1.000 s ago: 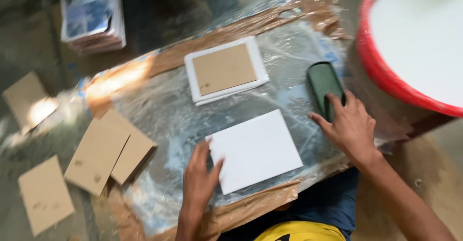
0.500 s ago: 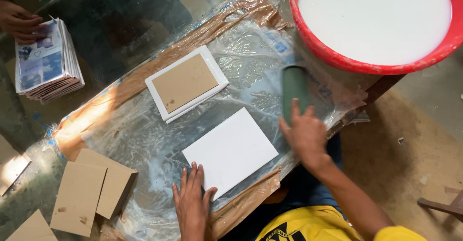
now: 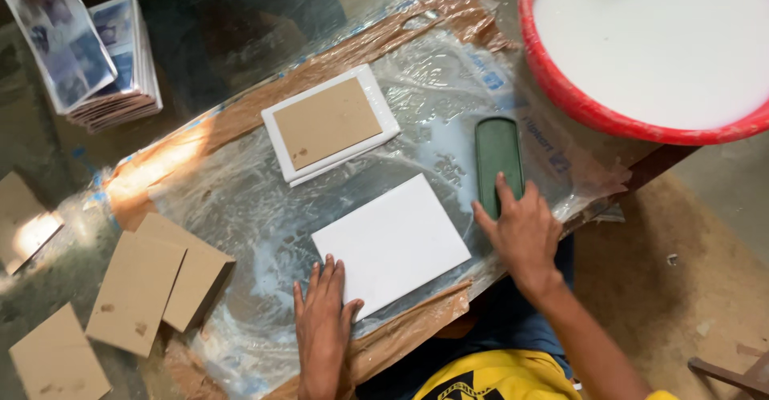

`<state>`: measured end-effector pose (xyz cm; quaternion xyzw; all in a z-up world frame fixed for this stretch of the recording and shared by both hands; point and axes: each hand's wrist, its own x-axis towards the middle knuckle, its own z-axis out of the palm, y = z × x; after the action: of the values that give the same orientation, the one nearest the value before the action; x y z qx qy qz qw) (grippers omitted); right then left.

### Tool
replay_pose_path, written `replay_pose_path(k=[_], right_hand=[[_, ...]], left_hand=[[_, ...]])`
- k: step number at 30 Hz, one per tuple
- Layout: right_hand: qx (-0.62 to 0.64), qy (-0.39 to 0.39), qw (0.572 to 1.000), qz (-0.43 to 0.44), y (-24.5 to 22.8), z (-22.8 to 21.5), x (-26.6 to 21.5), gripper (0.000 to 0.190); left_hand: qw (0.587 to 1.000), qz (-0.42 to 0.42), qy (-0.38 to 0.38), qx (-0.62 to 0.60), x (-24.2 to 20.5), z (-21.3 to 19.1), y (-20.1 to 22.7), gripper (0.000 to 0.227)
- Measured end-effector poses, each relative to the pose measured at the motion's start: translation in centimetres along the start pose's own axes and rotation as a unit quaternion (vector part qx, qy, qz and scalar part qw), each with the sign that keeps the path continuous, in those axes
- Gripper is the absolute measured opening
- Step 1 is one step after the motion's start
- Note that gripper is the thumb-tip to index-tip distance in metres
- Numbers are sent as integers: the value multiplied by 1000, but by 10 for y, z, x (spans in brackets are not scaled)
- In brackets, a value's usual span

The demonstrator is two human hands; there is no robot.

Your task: The person applies glue to white paper sheets using a green sponge, then places brown cardboard covers on top and presses them down. They repeat this process for multiple units, stacking the finished items on the table.

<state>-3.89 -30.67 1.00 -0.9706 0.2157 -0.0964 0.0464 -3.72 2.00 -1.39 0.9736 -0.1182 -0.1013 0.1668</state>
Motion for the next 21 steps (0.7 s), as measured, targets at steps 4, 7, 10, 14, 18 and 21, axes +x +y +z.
replay_pose_path(k=[4, 7, 10, 14, 18, 21], right_hand=[[246, -169, 948, 108, 32, -12, 68, 65], [118, -32, 993, 5, 24, -6, 93, 63], [91, -92, 991, -21, -11, 16, 89, 57], [127, 33, 955, -267, 2, 20, 45, 55], [102, -58, 978, -172, 67, -9, 40, 55], [147, -68, 984, -71, 87, -23, 46, 58]], left_hand=[[1000, 7, 10, 2, 0, 3, 0, 72], [1000, 13, 23, -3, -1, 5, -2, 71], [1000, 6, 14, -5, -1, 6, -1, 74], [1000, 11, 19, 6, -5, 3, 4, 70], [997, -24, 42, -62, -13, 3, 8, 64], [994, -13, 75, -80, -18, 15, 7, 54]])
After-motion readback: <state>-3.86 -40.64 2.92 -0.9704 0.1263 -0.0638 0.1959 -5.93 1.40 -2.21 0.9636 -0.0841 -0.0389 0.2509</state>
